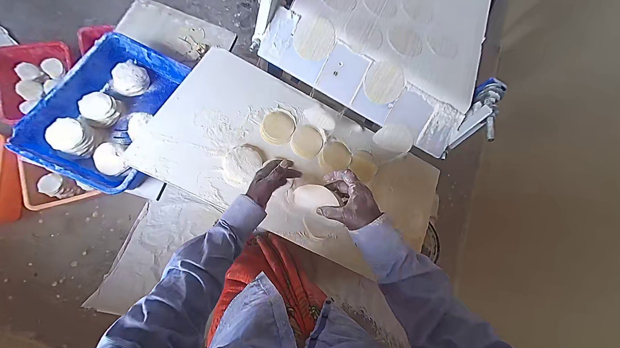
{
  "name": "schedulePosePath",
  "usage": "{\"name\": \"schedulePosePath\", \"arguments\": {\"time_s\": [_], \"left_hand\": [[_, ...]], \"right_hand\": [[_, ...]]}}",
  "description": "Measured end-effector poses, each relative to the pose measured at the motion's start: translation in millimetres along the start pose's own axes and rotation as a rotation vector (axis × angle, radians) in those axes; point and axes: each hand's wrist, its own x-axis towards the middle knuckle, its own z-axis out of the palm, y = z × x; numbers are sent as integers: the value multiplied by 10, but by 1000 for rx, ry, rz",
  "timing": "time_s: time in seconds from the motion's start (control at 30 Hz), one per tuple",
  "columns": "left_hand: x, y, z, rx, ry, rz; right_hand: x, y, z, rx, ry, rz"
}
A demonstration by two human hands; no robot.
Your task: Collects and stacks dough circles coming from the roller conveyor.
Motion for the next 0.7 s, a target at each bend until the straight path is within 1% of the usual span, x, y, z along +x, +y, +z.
{"name": "schedulePosePath", "arguments": {"time_s": [0.07,0.1,0.13,0.2,0.27,0.33,0.37,0.43,0.5,0.53,0.6,0.67,0.7], "left_hand": [[51,214,173,-309,-234,-88],[-1,326,287,-453,-283,-149],[-67,390,363,-552,-304,-198],[-148,370,406,-627,-273,-235],[-179,310,397,-621,-208,-303],[-218,324,420,-511,-136,-369],[-244,340,419,-459,-111,-401],[-267,347,384,-423,-92,-415],[-278,343,328,-426,-90,-401],[-288,350,308,-429,-80,-402],[-317,385,295,-431,-33,-414],[-357,404,291,-455,24,-425],[-368,403,293,-478,40,-423]], "right_hand": [[-28,-251,-146,100,-83,-29],[-15,-339,-220,137,-125,-15],[18,-383,-283,148,-153,3],[113,-352,-354,154,-162,39],[173,-204,-344,184,-137,37],[167,4,-293,294,-76,70],[127,127,-242,370,-22,118],[-18,340,-117,578,62,287],[-190,520,92,787,67,448],[-269,597,215,887,44,479],[-396,581,374,1060,-4,509],[-462,492,466,1171,36,564],[-479,451,474,1176,60,599]]}}
